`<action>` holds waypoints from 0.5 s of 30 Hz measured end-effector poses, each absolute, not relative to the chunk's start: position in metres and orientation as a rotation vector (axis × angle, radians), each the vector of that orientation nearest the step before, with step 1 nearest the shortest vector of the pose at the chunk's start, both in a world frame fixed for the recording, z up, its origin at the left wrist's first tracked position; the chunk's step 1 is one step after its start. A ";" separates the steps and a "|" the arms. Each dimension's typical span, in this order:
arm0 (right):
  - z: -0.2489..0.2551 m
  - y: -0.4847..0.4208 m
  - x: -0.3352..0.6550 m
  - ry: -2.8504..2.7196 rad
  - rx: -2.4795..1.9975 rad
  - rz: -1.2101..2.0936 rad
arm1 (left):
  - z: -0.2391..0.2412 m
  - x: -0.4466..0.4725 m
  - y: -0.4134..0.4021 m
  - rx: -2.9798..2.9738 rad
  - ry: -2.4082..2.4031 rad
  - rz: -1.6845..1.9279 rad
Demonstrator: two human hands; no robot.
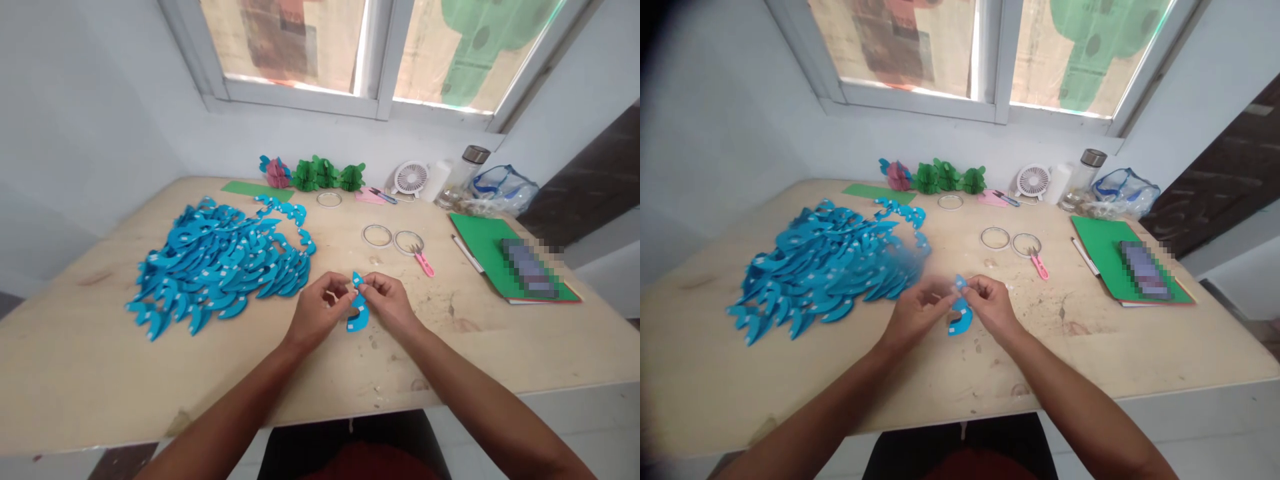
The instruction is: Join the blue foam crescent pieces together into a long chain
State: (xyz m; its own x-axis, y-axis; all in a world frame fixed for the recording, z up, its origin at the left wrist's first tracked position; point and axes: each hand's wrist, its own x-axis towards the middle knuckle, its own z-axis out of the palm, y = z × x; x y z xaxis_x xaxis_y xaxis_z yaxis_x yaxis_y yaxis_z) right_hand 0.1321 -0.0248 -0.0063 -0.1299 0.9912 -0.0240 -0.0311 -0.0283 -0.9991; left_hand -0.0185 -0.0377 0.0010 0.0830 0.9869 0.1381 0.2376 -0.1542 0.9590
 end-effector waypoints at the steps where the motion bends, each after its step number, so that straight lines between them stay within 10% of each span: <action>1: -0.007 -0.025 0.132 -1.273 -1.151 1.332 | 0.001 -0.019 -0.039 1.603 1.326 1.232; 15: -0.008 -0.029 0.131 -1.514 -1.199 1.135 | -0.007 -0.021 -0.038 2.235 1.332 1.443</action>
